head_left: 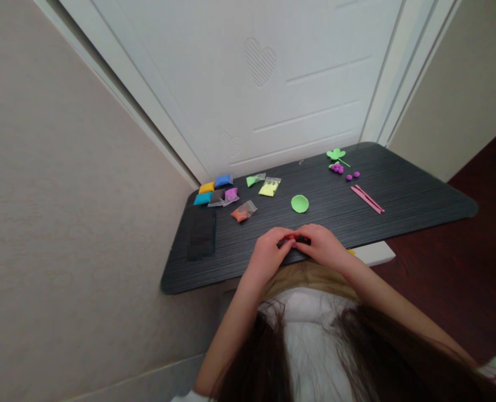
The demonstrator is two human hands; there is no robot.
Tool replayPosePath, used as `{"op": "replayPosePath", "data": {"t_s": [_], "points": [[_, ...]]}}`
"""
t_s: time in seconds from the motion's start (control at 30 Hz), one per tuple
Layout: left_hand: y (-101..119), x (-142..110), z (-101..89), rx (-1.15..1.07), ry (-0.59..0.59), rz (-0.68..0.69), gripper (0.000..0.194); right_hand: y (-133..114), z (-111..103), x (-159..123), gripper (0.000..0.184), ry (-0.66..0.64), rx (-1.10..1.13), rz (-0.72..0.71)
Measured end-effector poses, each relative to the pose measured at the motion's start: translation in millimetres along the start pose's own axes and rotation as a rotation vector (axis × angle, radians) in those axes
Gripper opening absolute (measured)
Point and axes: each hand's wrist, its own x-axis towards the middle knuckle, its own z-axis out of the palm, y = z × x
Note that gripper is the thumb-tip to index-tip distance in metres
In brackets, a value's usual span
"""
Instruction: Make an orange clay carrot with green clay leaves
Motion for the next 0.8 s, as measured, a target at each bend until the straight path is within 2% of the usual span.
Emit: {"op": "replayPosePath", "data": {"t_s": [0.8], "points": [[-8.5,-5.1,7.1,-0.004,0.058,-0.002,0.018,-1.4,0.6,0.5,0.016,0.004,-0.049,-0.028]]}}
